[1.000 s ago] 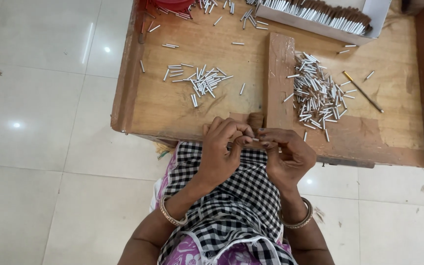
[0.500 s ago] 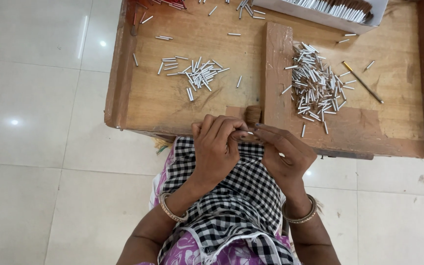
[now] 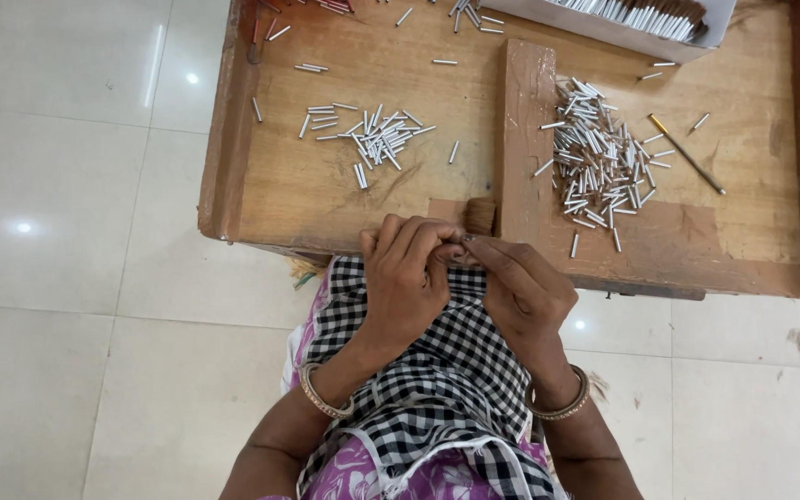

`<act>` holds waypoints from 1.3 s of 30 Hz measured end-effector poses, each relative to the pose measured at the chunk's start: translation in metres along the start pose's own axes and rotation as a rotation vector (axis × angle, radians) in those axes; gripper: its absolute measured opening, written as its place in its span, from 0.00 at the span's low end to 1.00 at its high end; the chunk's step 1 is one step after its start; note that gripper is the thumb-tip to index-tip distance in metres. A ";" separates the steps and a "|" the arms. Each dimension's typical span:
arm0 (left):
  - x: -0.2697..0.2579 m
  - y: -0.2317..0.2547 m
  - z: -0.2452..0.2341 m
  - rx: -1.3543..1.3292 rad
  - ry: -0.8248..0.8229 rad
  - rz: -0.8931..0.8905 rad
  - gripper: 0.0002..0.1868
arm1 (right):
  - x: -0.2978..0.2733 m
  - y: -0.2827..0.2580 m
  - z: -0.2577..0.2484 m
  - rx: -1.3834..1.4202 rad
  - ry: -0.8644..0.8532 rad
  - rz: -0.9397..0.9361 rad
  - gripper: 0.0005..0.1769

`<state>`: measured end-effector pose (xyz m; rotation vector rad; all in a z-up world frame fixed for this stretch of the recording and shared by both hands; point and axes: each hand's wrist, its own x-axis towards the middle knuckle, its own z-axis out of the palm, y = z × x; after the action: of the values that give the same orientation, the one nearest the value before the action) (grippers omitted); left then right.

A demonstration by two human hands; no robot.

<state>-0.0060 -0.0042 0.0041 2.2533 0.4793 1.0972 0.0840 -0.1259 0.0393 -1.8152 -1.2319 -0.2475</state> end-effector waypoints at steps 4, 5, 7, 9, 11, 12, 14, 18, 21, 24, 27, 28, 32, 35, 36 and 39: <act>-0.002 -0.005 0.002 0.027 -0.005 -0.010 0.09 | 0.006 -0.001 -0.002 0.028 -0.005 0.060 0.22; -0.001 -0.004 0.001 0.016 -0.010 -0.012 0.08 | 0.009 -0.002 -0.002 -0.019 0.005 0.030 0.22; 0.000 -0.001 0.001 0.003 -0.013 -0.011 0.07 | 0.009 0.000 0.001 -0.069 0.017 -0.001 0.22; 0.000 0.002 0.000 -0.055 -0.070 -0.011 0.05 | 0.006 0.009 0.005 -0.182 0.074 -0.113 0.18; -0.002 -0.002 0.001 -0.060 -0.100 -0.016 0.05 | 0.005 0.016 0.004 -0.123 0.077 -0.102 0.15; -0.004 -0.005 0.002 -0.064 -0.133 -0.027 0.05 | 0.005 0.020 0.005 -0.062 0.074 -0.088 0.14; -0.002 -0.007 -0.001 -0.077 -0.123 -0.050 0.05 | 0.004 0.020 -0.003 0.008 0.055 -0.054 0.13; 0.002 -0.006 -0.005 -0.094 -0.115 -0.068 0.09 | 0.005 0.017 -0.003 0.039 0.067 0.038 0.14; 0.004 0.001 -0.006 -0.108 -0.103 -0.023 0.09 | 0.001 0.019 0.004 -0.032 0.134 0.019 0.15; 0.001 0.003 -0.004 -0.102 -0.071 -0.004 0.09 | -0.003 0.017 0.006 -0.044 0.166 -0.010 0.17; -0.005 0.001 0.002 -0.077 -0.033 0.023 0.11 | -0.012 0.025 0.008 0.108 0.149 0.080 0.17; -0.003 0.001 0.002 -0.074 -0.027 0.028 0.11 | -0.012 0.025 0.007 0.110 0.152 0.073 0.17; -0.002 0.001 0.006 -0.075 0.002 0.068 0.11 | -0.021 0.037 0.007 0.308 0.137 0.203 0.14; -0.005 0.004 0.008 -0.070 -0.006 0.081 0.11 | -0.029 0.044 0.010 0.310 0.148 0.196 0.13; -0.006 0.005 0.008 -0.070 -0.010 0.074 0.11 | -0.031 0.045 0.010 0.291 0.147 0.183 0.12; -0.016 -0.001 0.017 -0.046 -0.006 0.051 0.05 | -0.023 0.029 0.001 0.286 0.089 0.218 0.12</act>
<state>-0.0023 -0.0177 -0.0143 2.2395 0.3918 1.1156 0.0964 -0.1426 0.0082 -1.6533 -0.9457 -0.0258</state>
